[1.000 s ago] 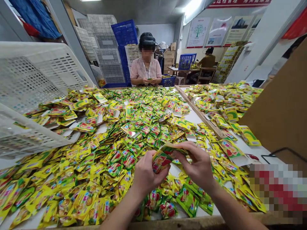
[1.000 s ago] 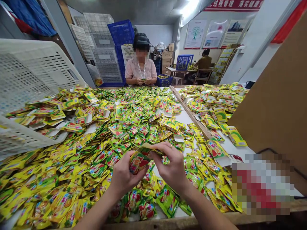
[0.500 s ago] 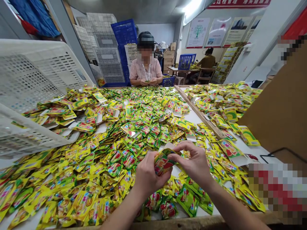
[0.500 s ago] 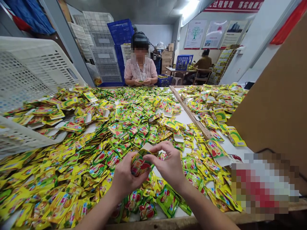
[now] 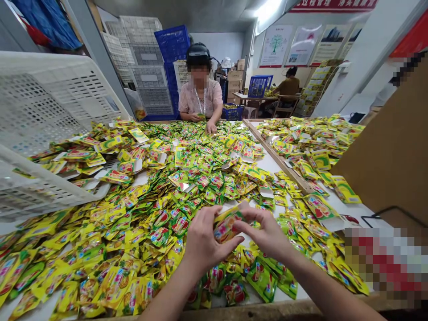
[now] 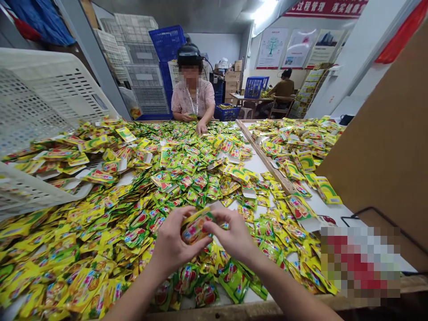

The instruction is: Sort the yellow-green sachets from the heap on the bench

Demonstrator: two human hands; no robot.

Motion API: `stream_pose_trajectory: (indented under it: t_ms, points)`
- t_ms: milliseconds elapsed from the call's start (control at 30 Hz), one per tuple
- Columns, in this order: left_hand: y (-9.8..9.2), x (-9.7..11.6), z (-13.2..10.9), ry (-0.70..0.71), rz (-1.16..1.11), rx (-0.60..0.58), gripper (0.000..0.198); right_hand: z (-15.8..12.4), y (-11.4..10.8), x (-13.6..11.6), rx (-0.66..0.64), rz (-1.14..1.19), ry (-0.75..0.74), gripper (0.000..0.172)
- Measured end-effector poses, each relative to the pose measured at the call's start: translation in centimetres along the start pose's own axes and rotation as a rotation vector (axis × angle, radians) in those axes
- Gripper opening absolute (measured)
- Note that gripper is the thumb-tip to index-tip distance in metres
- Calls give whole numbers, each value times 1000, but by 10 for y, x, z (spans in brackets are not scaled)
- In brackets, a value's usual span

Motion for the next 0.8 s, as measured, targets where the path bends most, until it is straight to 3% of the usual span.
stream_pose_trajectory:
  t_ms: [67, 167, 233, 300, 333, 400, 467, 500, 533, 567, 633, 667, 700, 733, 800]
  points:
    - [0, -10, 1, -133, -169, -44, 58, -1, -6, 4, 20, 163, 28, 29]
    - [9, -18, -2, -220, -489, -117, 45, -1, 5, 1, -108, 365, 40, 34]
    - [10, -19, -4, -222, -619, -83, 35, -1, 17, -2, -199, 443, 45, 34]
    - [9, -20, -5, -214, -624, -28, 29, -2, 23, -2, -204, 461, 34, 33]
    - [8, -20, -6, -211, -606, -7, 28, -2, 20, -2, -157, 450, 15, 31]
    - [7, -20, -6, -212, -596, 13, 26, -6, 5, 3, 56, 397, -39, 28]
    - [10, -20, -6, -225, -609, -11, 27, -17, -14, 13, 319, 349, -70, 45]
    - [13, -19, -5, -229, -608, -60, 29, -20, -18, 22, 367, 361, -41, 57]
    - [19, -18, -5, -231, -588, -138, 32, -19, -17, 34, 325, 406, 25, 66]
    - [25, -17, -5, -234, -546, -232, 37, -15, -10, 48, 197, 470, 119, 68]
    - [36, -18, -6, -250, -422, -386, 53, -10, 0, 69, -133, 561, 310, 56]
    - [37, -22, -7, -268, -358, -415, 60, -8, -8, 75, -225, 558, 368, 49]
    - [36, -26, -7, -287, -309, -411, 66, -4, -30, 79, -221, 512, 390, 44]
    - [33, -29, -6, -305, -279, -387, 69, 2, -65, 79, -109, 435, 381, 42]
    - [28, -36, -6, -333, -258, -336, 69, 4, -160, 65, 340, 231, 305, 43]
Point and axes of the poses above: each hand's wrist, its own z-axis towards the middle knuckle, its own y-axis out of the palm, x = y × z, the point moved 8 cm from there along z, towards the middle knuckle, and after that the axes turned 12 degrees about -x, right-handed, at the moved point
